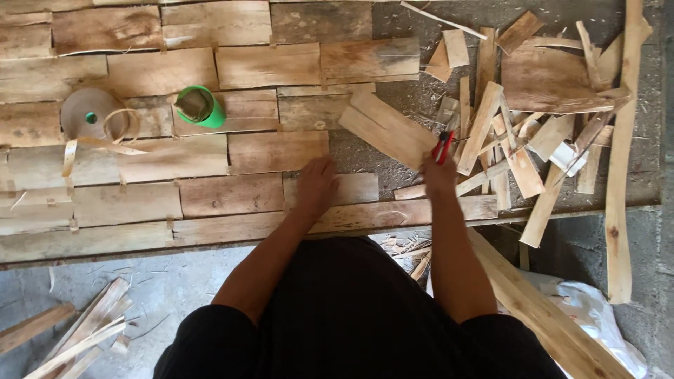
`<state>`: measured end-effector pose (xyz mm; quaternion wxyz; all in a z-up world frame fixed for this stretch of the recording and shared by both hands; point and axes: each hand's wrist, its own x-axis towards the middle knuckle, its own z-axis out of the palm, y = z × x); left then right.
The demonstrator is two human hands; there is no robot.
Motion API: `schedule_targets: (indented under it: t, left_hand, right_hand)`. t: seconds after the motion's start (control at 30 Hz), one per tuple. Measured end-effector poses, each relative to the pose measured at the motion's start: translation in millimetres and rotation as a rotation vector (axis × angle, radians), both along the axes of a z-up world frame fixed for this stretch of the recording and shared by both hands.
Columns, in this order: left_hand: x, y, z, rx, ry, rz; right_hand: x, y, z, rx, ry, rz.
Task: Cutting and fitting wood bark strips onto a flat surface to create a decorative tiled panel.
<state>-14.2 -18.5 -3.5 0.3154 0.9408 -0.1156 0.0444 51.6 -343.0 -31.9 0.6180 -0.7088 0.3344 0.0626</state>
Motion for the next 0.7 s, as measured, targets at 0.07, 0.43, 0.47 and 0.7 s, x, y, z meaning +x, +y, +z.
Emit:
schedule_targets:
  t: [0.07, 0.43, 0.47, 0.7]
  left_hand:
    - [2, -16, -26, -0.120, 0.065, 0.035]
    - [19, -59, -88, -0.905, 0.535, 0.471]
    - [19, -53, -89, -0.816, 0.491, 0.454]
    - [20, -18, -9, -0.314, 0.556, 0.249]
  right_hand:
    - [-16, 18, -14, 0.067, 0.018, -0.036]
    - [-98, 110, -34, 0.606, 0.062, -0.195]
    - [-100, 110, -30, 0.574, 0.056, -0.192]
    - [-100, 80, -6, 0.206, -0.049, -0.043]
